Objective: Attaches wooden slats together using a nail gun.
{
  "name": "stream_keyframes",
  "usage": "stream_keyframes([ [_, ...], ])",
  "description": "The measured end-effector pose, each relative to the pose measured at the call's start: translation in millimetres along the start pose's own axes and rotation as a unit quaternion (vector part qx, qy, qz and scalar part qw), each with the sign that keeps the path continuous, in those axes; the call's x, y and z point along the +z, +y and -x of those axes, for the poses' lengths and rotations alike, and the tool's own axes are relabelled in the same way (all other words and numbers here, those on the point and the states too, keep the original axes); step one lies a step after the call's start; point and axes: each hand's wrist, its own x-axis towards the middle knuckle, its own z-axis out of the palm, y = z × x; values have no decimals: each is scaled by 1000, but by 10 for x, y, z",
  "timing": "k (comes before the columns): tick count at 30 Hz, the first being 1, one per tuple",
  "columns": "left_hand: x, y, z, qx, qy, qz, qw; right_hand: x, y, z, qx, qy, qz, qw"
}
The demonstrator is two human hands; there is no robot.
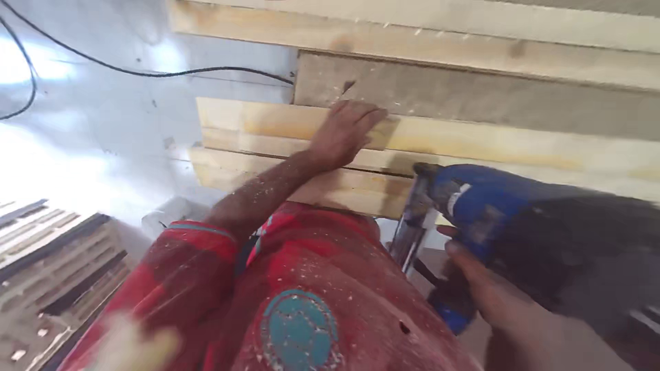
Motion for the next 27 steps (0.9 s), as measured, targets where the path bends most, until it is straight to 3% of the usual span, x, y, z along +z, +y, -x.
stream_keyframes([
  [4,-313,-64,15,-19,9,41,999,-46,107,-15,-30,6,-17,999],
  [9,-1340,-558,524,-187,-69,0,980,-189,200,-67,-21,-23,-15,999],
  [11,-1567,-798,750,-237,-59,-7,970,-267,264,-106,-26,-21,-1,999],
  [15,-1585,-961,870,-248,-31,-25,968,-275,281,-108,-29,-11,14,999],
  [20,-1544,-972,723,-283,-87,13,955,-102,207,-52,-15,20,3,1000],
  [27,-1696,-1191,758,-181,-170,27,968,163,56,6,-27,77,-15,997],
])
